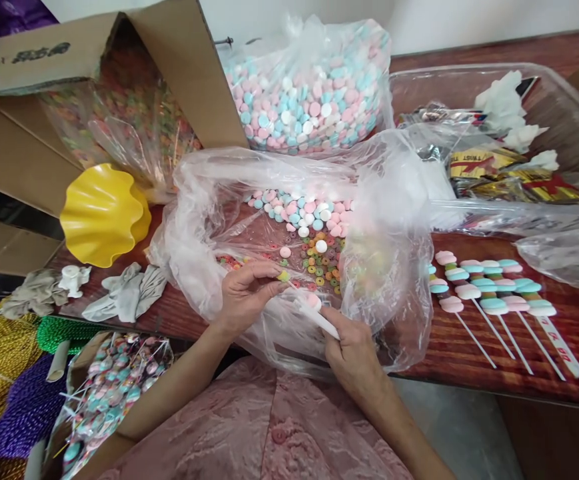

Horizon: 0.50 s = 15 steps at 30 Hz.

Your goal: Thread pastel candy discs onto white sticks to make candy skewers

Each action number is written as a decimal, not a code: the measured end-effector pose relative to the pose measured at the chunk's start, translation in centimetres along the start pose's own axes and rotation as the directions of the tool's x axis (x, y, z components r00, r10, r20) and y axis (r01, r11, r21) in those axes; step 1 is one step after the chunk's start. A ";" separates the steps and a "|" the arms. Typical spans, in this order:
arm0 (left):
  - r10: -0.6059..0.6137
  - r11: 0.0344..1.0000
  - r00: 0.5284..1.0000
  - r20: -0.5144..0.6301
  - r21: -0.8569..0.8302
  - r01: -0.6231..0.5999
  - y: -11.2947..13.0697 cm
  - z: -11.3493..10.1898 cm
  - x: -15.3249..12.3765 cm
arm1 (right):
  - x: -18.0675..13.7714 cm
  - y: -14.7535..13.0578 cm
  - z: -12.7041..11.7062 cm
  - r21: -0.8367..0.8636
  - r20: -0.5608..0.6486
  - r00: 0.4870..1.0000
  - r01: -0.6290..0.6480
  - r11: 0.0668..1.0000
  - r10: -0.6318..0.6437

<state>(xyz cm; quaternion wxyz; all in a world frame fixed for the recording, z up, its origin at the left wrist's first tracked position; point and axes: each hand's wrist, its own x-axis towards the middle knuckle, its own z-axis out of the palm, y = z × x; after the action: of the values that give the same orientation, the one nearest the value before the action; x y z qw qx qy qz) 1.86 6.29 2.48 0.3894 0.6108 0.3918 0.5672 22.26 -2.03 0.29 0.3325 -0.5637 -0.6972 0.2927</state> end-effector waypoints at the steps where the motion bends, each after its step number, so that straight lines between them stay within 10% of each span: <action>1: 0.037 0.999 0.999 0.003 0.027 -0.037 0.0 0.1 0.0 | 0.0 0.0 0.0 0.000 0.001 1.000 0.000 1.000 0.000; 8: 0.095 0.991 0.992 0.084 0.089 -0.102 0.2 0.3 0.0 | -0.2 0.4 0.2 0.020 -0.046 0.993 0.107 0.994 -0.106; 15: -0.409 0.835 0.906 0.108 -0.356 0.420 0.5 0.5 0.0 | -0.2 0.7 0.6 -0.030 -0.113 0.972 0.204 0.979 -0.206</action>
<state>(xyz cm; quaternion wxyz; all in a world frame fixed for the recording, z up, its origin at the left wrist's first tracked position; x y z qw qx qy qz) 2.42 6.11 2.95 0.6165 0.4345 0.3948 0.5247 22.24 -2.09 -0.62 0.3957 -0.5078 -0.7337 0.2174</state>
